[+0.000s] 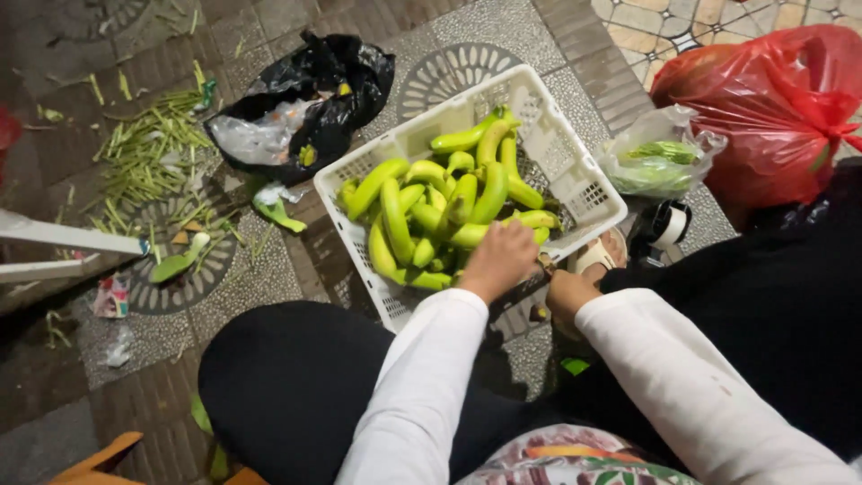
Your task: Using a knife to separate individual green bananas from a large bunch in a crate.
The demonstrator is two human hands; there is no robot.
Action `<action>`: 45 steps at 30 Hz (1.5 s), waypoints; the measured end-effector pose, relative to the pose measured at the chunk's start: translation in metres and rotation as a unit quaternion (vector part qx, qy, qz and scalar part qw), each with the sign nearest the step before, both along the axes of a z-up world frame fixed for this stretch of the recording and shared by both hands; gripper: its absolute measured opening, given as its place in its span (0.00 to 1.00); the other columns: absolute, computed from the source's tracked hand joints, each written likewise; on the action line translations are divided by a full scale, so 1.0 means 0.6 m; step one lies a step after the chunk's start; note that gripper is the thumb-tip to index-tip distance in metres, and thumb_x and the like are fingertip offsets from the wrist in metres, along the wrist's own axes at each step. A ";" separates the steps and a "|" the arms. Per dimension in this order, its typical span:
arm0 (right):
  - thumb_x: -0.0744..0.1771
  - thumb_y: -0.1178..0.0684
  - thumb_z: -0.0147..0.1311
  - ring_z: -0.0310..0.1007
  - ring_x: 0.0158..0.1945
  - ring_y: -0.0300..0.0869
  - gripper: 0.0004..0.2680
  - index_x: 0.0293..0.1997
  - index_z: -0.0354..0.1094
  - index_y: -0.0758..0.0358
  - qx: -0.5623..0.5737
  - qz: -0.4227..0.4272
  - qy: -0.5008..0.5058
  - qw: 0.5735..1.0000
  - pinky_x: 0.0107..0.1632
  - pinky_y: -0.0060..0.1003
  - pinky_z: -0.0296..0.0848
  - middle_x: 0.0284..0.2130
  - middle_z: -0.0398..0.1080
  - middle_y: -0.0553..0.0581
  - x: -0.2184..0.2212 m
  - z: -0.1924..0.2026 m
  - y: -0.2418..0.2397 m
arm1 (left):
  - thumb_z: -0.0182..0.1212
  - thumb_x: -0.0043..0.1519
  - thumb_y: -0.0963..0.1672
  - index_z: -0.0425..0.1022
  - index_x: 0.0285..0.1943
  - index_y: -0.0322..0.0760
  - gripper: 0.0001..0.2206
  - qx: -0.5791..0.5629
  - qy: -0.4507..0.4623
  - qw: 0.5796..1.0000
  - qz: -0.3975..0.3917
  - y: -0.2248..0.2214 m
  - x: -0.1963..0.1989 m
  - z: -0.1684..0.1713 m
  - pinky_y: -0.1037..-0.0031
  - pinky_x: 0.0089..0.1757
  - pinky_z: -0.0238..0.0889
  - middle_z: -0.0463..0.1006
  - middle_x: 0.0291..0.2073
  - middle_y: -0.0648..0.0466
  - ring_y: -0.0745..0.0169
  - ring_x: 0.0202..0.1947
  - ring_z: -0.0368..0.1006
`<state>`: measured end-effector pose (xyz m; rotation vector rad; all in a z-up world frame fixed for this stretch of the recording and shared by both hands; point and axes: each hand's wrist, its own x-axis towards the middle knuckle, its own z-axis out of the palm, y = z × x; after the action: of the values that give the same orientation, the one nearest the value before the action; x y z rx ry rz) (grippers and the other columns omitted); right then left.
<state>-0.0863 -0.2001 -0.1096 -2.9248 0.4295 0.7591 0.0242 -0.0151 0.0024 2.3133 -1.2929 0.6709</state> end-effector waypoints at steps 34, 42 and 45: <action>0.66 0.60 0.41 0.79 0.39 0.56 0.12 0.32 0.78 0.60 -0.235 0.501 0.091 0.828 0.39 0.64 0.76 0.28 0.76 0.63 0.265 0.057 -0.135 | 0.47 0.67 0.41 0.78 0.52 0.40 0.12 0.256 0.341 0.903 0.048 -0.039 0.000 -0.125 0.48 0.43 0.59 0.82 0.39 0.45 0.38 0.48 0.72; 0.66 0.59 0.41 0.79 0.35 0.56 0.14 0.27 0.79 0.58 -0.153 0.542 0.137 0.815 0.37 0.68 0.75 0.23 0.75 0.62 0.125 -0.111 -0.085 | 0.52 0.68 0.46 0.83 0.48 0.49 0.11 0.315 0.225 0.918 0.086 -0.043 -0.015 -0.093 0.55 0.45 0.61 0.82 0.46 0.55 0.50 0.51 0.68; 0.61 0.47 0.59 0.81 0.42 0.52 0.09 0.38 0.79 0.56 -0.223 0.596 0.256 0.728 0.42 0.57 0.82 0.31 0.79 0.55 0.143 0.189 0.017 | 0.51 0.67 0.45 0.84 0.45 0.50 0.12 0.301 0.186 0.931 0.087 -0.029 -0.013 -0.052 0.60 0.46 0.59 0.78 0.48 0.57 0.52 0.53 0.63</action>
<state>-0.0007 -0.1898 0.0040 -3.0368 -1.6748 1.7582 0.0164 -0.0323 -0.0288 2.8737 -1.2346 -0.1628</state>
